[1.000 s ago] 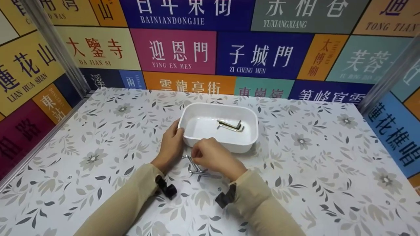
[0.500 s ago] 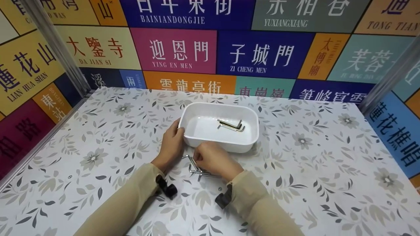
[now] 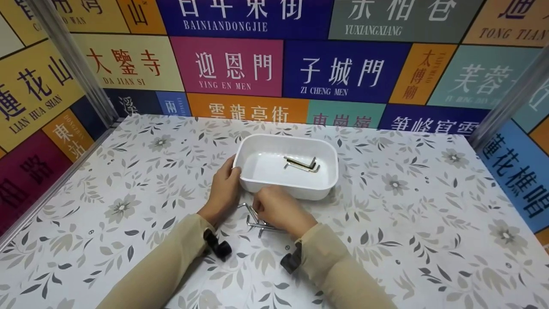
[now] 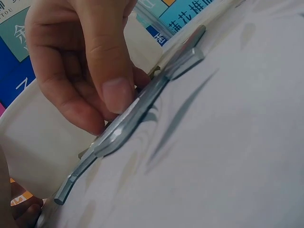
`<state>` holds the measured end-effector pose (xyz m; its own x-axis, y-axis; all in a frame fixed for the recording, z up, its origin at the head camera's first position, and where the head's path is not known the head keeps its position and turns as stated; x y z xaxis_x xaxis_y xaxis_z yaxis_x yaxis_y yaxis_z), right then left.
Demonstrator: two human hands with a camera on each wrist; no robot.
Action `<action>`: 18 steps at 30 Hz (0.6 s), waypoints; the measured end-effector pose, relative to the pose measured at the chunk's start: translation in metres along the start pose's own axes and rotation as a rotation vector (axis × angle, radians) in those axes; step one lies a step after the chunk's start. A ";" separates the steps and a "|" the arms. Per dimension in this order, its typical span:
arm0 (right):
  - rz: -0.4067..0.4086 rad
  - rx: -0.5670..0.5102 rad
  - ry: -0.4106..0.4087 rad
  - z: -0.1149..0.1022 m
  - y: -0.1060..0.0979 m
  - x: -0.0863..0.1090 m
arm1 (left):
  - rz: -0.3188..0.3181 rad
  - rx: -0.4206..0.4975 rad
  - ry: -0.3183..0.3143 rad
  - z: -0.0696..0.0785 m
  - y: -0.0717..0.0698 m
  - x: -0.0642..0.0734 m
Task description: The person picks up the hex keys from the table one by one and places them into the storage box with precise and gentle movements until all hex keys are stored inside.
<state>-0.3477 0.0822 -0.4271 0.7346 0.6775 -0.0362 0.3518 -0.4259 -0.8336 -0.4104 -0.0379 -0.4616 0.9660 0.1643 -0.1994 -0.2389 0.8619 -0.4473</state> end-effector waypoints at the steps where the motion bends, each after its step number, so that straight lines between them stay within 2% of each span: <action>1: -0.004 -0.001 0.003 0.000 0.000 0.000 | 0.000 0.005 0.000 0.000 0.000 0.000; 12: -0.080 -0.041 0.042 0.005 0.000 0.003 | -0.008 0.016 -0.027 -0.002 0.000 0.001; 18: -0.102 -0.021 0.017 0.006 -0.002 0.005 | -0.010 0.007 -0.028 -0.001 0.000 0.001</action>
<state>-0.3479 0.0900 -0.4285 0.7040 0.7078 0.0575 0.4373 -0.3683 -0.8205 -0.4095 -0.0381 -0.4633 0.9708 0.1692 -0.1701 -0.2287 0.8670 -0.4427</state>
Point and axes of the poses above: each hand's wrist, its own x-axis away from the middle knuckle, its own y-axis out of the palm, z = x × y, the point moved 10 cm from there along -x, towards the middle knuckle, and after that the axes turned 5 degrees about -x, right-handed, at the moved point
